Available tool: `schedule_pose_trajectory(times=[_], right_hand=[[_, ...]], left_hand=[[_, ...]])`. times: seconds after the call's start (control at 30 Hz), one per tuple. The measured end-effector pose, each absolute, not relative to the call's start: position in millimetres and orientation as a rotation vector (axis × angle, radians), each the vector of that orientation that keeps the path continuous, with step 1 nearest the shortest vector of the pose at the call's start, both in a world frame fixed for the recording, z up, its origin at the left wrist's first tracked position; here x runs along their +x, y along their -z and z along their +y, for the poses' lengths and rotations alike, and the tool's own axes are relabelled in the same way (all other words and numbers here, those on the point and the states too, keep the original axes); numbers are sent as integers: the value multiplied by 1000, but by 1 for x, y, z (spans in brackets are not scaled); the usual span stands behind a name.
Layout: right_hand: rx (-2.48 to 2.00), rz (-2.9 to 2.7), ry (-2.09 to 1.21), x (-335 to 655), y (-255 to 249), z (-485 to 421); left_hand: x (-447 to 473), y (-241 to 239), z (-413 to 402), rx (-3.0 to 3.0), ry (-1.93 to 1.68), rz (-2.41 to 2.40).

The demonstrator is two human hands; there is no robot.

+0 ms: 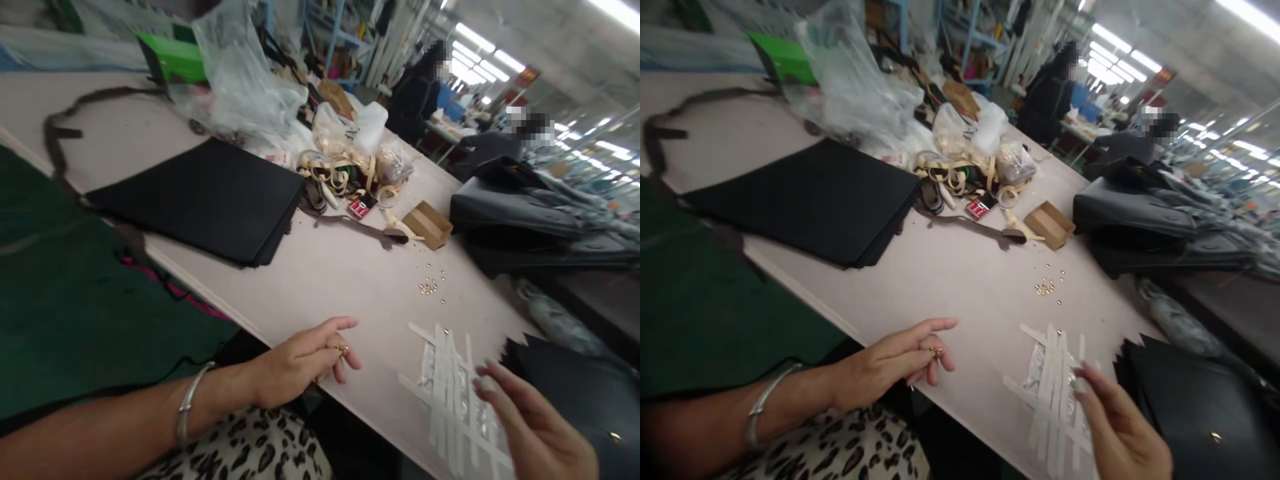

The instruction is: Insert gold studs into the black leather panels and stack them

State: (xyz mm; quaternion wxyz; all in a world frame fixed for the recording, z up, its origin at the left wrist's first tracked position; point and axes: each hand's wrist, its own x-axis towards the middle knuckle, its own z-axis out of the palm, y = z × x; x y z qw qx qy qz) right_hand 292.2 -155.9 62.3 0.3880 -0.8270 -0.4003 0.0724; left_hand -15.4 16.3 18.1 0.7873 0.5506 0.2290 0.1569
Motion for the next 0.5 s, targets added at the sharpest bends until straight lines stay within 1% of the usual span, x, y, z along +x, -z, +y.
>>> schedule_pose_trajectory(times=[0.1, 0.27, 0.43, 0.5], right_hand=[[-1895, -1448, -383, 225, -50, -109], [-1379, -2015, -504, 158, -58, -57], [-1070, -2199, -418, 142, -52, -29], [-1007, -2198, -484, 141, -46, -20]], left_hand=[[-21, -17, 16, 1193, -349, 478], [-30, -17, 21, 1161, -365, 454], [-43, -11, 26, 1127, -371, 481], [-48, -7, 28, 1094, -393, 430]])
